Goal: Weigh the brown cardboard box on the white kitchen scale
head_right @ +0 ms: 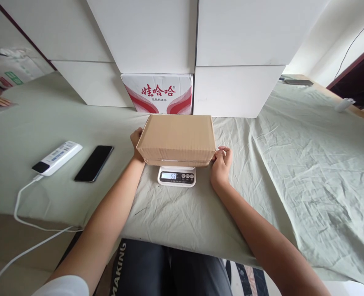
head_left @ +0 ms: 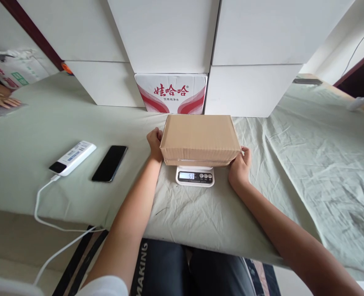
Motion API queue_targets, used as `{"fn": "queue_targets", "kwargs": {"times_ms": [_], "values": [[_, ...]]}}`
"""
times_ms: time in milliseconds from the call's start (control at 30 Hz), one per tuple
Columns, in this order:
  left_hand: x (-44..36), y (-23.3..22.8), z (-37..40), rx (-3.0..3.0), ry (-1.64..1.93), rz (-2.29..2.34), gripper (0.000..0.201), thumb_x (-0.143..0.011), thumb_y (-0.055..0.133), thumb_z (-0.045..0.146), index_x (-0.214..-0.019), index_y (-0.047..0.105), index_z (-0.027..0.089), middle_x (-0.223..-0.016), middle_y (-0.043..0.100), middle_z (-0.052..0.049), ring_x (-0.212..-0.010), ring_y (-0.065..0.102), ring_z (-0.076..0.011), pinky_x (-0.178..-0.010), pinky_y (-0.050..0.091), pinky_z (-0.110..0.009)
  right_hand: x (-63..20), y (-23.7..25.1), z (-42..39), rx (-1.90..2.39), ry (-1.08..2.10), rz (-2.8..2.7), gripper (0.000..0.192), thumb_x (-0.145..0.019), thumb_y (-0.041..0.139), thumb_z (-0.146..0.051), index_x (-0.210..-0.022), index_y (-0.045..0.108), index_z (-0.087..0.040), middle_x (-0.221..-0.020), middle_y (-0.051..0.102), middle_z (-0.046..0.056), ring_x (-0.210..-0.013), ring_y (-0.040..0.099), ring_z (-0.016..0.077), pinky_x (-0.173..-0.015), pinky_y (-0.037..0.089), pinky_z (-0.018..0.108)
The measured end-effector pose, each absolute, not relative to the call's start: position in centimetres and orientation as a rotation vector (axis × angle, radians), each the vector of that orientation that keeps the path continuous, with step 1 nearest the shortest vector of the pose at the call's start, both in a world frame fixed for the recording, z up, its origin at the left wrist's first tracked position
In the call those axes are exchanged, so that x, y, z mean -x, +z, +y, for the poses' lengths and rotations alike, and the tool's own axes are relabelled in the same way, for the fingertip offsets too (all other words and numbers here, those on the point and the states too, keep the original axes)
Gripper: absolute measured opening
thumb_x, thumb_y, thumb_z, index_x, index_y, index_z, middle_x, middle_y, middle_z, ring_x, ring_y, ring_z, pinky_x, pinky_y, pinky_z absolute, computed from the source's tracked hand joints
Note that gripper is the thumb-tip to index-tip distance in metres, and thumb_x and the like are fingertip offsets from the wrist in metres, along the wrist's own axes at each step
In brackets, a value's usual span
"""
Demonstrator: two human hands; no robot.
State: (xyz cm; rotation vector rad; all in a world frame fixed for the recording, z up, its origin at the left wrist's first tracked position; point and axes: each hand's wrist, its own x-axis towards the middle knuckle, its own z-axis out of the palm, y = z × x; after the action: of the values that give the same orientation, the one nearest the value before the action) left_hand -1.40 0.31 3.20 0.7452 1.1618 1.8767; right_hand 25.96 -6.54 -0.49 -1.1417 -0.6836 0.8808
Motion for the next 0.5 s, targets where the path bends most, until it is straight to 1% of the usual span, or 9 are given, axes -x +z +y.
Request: {"fn": "queue_targets", "kwargs": {"times_ms": [200, 400, 500], "values": [[1.5, 2.9, 0.4, -0.727, 1.883, 1.135, 0.055, -0.105, 0.046, 0.007, -0.059, 0.021, 0.026, -0.051, 0.02, 0.007, -0.051, 0.019, -0.0096, -0.053, 0.02, -0.033, -25.9, -0.2, -6.6, 1.139, 0.92, -0.675, 0.038, -0.077, 0.072, -0.045, -0.099, 0.045, -0.029, -0.062, 0.048, -0.012, -0.053, 0.041, 0.0088, -0.051, 0.027, 0.024], [1.8, 1.9, 0.9, -0.771, 1.887, 1.14, 0.057, -0.103, 0.055, 0.013, -0.058, 0.023, 0.026, -0.053, 0.022, 0.006, -0.052, 0.02, -0.0112, -0.054, 0.022, -0.033, -26.0, -0.3, -6.7, 1.124, 0.93, -0.689, 0.039, -0.079, 0.075, -0.047, -0.098, 0.046, -0.029, -0.063, 0.05, -0.012, -0.052, 0.043, 0.0086, -0.05, 0.029, 0.023], [2.0, 1.3, 1.3, -0.821, 1.872, 1.153, 0.056, -0.103, 0.053, 0.014, -0.056, 0.026, 0.025, -0.052, 0.025, 0.006, -0.053, 0.022, -0.0109, -0.055, 0.023, -0.032, -26.0, -0.4, -6.7, 1.119, 0.922, -0.689, 0.038, -0.078, 0.075, -0.046, -0.097, 0.048, -0.029, -0.064, 0.051, -0.011, -0.053, 0.043, 0.0087, -0.05, 0.03, 0.023]]}}
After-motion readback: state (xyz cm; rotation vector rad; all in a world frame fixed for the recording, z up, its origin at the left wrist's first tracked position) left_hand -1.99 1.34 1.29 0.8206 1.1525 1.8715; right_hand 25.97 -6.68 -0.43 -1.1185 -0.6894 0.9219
